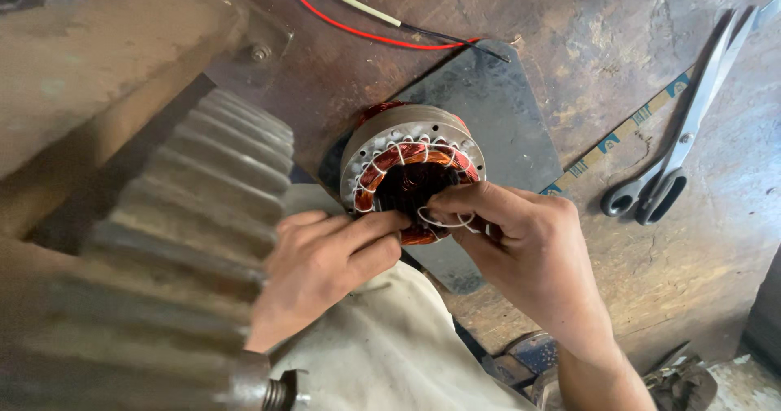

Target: The person is repairing a motor stator by hand. They use a thin white wire to tie and secure the copper windings within the stator slots, then use scissors to cut the wire. Finally, they insert a thin orange wire into the stator assembly.

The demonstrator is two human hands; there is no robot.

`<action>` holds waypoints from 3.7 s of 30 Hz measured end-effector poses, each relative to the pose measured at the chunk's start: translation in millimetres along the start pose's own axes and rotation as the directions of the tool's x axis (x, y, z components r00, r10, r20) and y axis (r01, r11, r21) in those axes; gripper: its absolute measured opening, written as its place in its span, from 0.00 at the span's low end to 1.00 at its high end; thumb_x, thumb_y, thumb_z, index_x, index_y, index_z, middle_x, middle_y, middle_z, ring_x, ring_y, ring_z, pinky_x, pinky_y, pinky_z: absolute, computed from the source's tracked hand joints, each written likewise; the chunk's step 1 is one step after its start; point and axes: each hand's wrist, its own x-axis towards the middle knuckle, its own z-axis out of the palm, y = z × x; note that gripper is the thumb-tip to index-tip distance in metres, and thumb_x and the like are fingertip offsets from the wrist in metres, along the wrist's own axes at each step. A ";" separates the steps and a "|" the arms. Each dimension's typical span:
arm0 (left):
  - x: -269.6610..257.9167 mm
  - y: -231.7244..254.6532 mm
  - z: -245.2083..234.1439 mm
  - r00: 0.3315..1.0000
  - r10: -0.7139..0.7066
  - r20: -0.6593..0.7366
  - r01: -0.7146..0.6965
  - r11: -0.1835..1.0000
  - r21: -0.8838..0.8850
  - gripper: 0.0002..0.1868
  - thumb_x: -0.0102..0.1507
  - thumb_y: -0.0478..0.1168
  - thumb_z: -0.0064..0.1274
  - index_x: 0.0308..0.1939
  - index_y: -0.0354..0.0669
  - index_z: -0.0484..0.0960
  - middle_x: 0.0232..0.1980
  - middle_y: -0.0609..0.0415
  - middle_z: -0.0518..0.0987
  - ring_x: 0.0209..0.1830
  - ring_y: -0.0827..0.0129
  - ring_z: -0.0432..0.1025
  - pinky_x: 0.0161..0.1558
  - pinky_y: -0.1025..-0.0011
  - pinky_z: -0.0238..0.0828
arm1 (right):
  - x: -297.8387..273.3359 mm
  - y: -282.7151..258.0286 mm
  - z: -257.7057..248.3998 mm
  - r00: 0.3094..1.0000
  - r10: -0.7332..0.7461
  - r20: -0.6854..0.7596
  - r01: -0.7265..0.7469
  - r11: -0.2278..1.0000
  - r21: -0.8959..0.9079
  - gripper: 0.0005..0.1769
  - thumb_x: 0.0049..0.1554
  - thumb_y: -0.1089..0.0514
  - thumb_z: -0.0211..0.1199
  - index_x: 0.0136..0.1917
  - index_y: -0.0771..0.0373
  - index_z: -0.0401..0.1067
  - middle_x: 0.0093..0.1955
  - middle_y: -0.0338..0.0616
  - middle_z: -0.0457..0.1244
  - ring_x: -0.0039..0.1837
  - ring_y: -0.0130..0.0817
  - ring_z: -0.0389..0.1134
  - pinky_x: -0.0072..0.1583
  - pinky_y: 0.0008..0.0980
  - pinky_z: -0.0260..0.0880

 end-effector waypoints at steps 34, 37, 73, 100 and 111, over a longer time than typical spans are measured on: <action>29.1 -10.4 -35.0 0.940 0.279 0.194 -0.254 0.956 -0.146 0.18 0.61 0.40 0.59 0.55 0.43 0.78 0.46 0.52 0.85 0.33 0.57 0.80 0.30 0.63 0.77 | -71.6 54.4 107.7 0.770 -0.280 -0.573 -0.013 0.891 -0.453 0.17 0.55 0.61 0.70 0.57 0.63 0.74 0.58 0.47 0.66 0.61 0.49 0.64 0.61 0.45 0.66; 30.5 -16.6 -36.8 0.915 0.324 0.240 -0.312 0.946 -0.089 0.18 0.63 0.40 0.59 0.55 0.42 0.78 0.42 0.51 0.84 0.33 0.55 0.80 0.31 0.61 0.76 | -79.4 67.9 135.3 0.753 -0.296 -0.588 0.011 0.898 -0.439 0.12 0.54 0.64 0.70 0.52 0.59 0.75 0.55 0.39 0.68 0.60 0.44 0.65 0.60 0.42 0.64; 38.6 -21.8 -49.6 0.855 0.387 0.345 -0.393 0.918 -0.056 0.13 0.64 0.44 0.59 0.51 0.50 0.77 0.39 0.54 0.84 0.37 0.49 0.78 0.31 0.53 0.72 | -67.4 -7.0 186.4 0.482 0.019 -0.876 -0.230 0.968 -0.105 0.12 0.62 0.57 0.66 0.39 0.62 0.68 0.37 0.44 0.60 0.39 0.44 0.65 0.41 0.42 0.65; 16.7 -10.2 -47.2 0.804 0.594 0.008 -0.580 0.782 0.228 0.21 0.59 0.37 0.61 0.56 0.43 0.77 0.47 0.54 0.80 0.58 0.58 0.75 0.69 0.54 0.65 | -65.7 -5.5 175.3 0.386 -0.034 -0.922 -0.039 0.998 -0.054 0.09 0.61 0.62 0.69 0.53 0.64 0.73 0.48 0.46 0.68 0.47 0.37 0.72 0.48 0.34 0.72; 22.7 -20.1 -43.2 0.803 0.587 0.106 -0.596 0.795 0.112 0.22 0.61 0.34 0.62 0.59 0.50 0.82 0.36 0.56 0.77 0.44 0.61 0.76 0.71 0.53 0.65 | -102.0 31.3 184.2 0.541 -0.047 -0.840 -0.168 0.972 -0.162 0.12 0.58 0.57 0.68 0.52 0.65 0.75 0.50 0.49 0.68 0.52 0.47 0.69 0.55 0.39 0.69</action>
